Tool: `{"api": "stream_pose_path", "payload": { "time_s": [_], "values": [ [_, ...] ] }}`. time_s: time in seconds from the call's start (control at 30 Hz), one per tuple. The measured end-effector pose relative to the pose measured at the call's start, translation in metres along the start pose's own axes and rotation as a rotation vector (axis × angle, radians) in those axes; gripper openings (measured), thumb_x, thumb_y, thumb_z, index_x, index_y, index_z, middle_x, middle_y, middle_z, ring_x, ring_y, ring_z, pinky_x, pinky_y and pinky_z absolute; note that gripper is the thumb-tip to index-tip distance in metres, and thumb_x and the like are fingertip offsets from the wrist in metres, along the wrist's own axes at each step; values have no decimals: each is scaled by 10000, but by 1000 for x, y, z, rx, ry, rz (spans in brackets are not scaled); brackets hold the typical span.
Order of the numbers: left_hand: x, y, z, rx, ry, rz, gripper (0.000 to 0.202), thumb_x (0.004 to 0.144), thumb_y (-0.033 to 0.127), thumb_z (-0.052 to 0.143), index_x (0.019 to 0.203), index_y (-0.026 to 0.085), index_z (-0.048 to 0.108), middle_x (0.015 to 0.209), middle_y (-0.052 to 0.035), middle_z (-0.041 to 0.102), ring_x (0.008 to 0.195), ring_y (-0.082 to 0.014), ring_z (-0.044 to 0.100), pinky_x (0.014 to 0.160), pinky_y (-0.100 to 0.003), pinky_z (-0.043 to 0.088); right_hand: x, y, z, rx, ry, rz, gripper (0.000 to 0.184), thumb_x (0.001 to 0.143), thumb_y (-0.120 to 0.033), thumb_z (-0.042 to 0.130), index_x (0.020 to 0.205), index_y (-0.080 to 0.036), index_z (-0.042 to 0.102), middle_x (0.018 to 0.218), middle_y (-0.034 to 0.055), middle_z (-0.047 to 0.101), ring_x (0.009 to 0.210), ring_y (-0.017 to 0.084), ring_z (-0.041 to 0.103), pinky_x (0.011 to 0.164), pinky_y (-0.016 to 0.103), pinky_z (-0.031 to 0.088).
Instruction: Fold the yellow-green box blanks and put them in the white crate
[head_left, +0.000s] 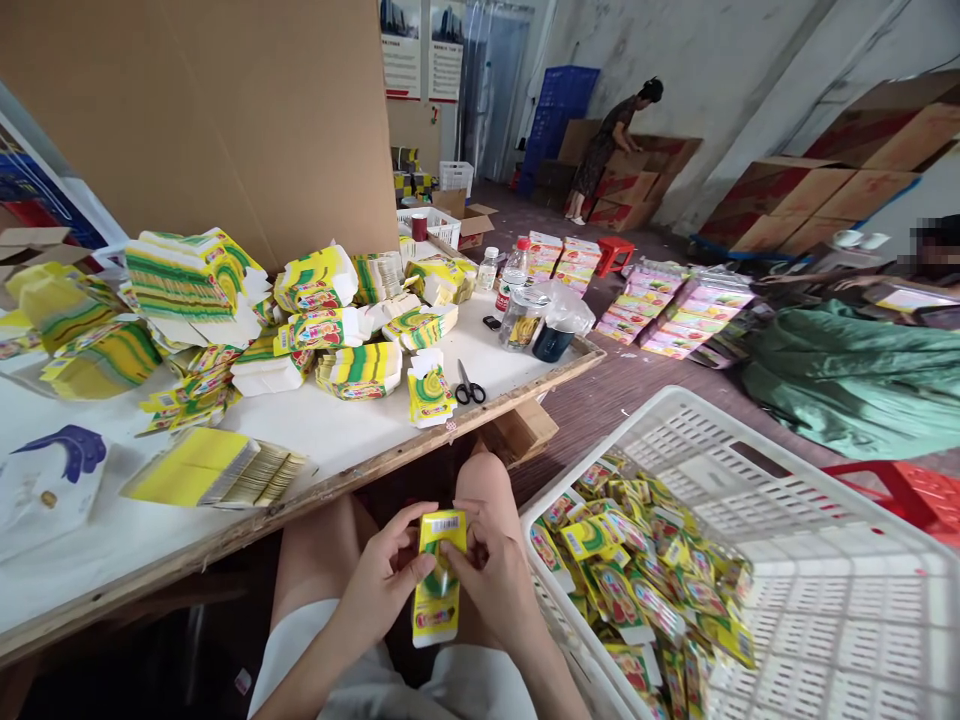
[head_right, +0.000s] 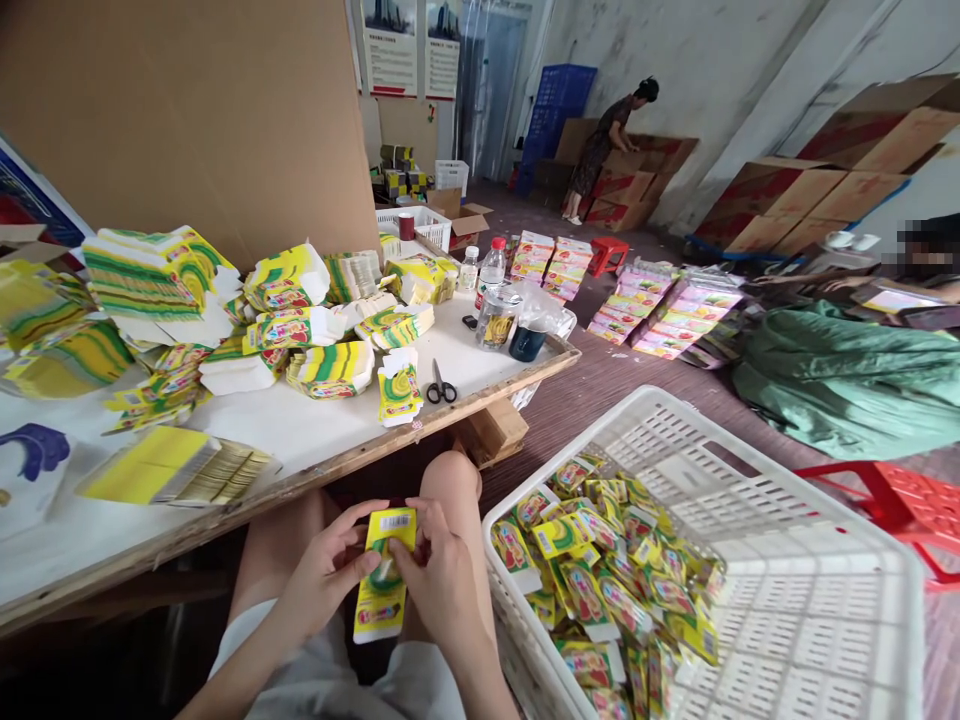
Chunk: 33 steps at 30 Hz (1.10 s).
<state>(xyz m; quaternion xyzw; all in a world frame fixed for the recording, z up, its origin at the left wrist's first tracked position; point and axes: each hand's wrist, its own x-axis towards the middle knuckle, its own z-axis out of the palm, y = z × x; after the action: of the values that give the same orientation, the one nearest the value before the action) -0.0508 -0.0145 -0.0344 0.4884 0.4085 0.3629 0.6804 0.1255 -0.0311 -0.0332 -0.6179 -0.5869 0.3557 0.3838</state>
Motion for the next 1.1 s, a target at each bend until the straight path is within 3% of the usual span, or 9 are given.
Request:
{"api": "stream_pose_path", "payload": {
  "time_s": [0.23, 0.37, 0.47, 0.57, 0.7, 0.8, 0.9, 1.0, 1.1],
  "values": [
    [3, 0, 15, -29, -66, 21, 503, 846, 346, 725, 1295, 209, 543, 1100, -111, 762, 951, -249, 736, 799, -318, 578, -6, 9, -9, 266, 52, 2, 261, 914, -424, 596, 1045, -204, 649, 805, 23, 668, 654, 178, 613, 584, 275, 495],
    [33, 4, 17, 414, 5, 347, 481, 930, 271, 606, 1392, 250, 476, 1289, -122, 687, 1133, -253, 689, 925, -374, 586, -14, 7, -41, -37, 457, -93, 227, 891, -427, 618, 952, -215, 670, 840, 48, 653, 726, 211, 580, 653, 329, 466],
    [79, 12, -2, 697, 202, 549, 576, 910, 285, 628, 1447, 244, 422, 1512, -144, 494, 1409, -304, 448, 1167, -524, 370, -19, 5, -68, -294, 710, -132, 286, 854, -476, 641, 963, -214, 675, 972, 91, 633, 891, 273, 569, 769, 403, 450],
    [124, 19, -25, 772, 267, 591, 650, 869, 290, 676, 1457, 190, 418, 1577, -167, 395, 1491, -327, 297, 1217, -559, 255, -24, 8, -74, -282, 617, -137, 267, 868, -467, 629, 954, -219, 675, 960, 90, 642, 845, 258, 580, 722, 376, 462],
    [154, 20, -43, 855, 292, 597, 332, 883, 289, 649, 1194, 176, 668, 1364, -151, 643, 1330, -339, 538, 1155, -559, 375, -26, 15, -51, -156, 482, -80, 223, 910, -429, 592, 922, -227, 685, 832, 65, 656, 702, 215, 570, 624, 324, 454],
    [152, 20, -47, 887, 334, 612, 226, 950, 275, 539, 1061, 211, 725, 1203, -105, 743, 1166, -289, 668, 1067, -491, 495, -23, 17, -36, -69, 462, -20, 265, 906, -464, 597, 906, -219, 699, 686, 30, 630, 617, 200, 543, 589, 312, 449],
    [137, 23, -47, 877, 413, 659, 307, 1000, 254, 426, 1121, 198, 703, 1167, -114, 755, 1109, -274, 700, 1032, -473, 525, -17, 12, -28, 50, 378, 18, 325, 888, -510, 612, 875, -202, 716, 697, 41, 675, 603, 191, 554, 581, 304, 457],
    [104, 22, -39, 846, 447, 744, 328, 1010, 235, 410, 1182, 185, 685, 1237, -124, 728, 1183, -270, 670, 1073, -460, 502, -11, 4, -23, 253, 348, 64, 394, 899, -553, 580, 856, -192, 733, 762, 60, 716, 624, 183, 577, 598, 297, 478],
    [55, 7, -27, 842, 342, 820, 255, 960, 207, 544, 1131, 230, 731, 1203, -81, 757, 1142, -259, 700, 1037, -400, 549, -5, -2, -16, 499, 362, 91, 417, 883, -572, 597, 964, -191, 745, 823, 68, 747, 634, 178, 593, 576, 285, 488]
  ]
}}
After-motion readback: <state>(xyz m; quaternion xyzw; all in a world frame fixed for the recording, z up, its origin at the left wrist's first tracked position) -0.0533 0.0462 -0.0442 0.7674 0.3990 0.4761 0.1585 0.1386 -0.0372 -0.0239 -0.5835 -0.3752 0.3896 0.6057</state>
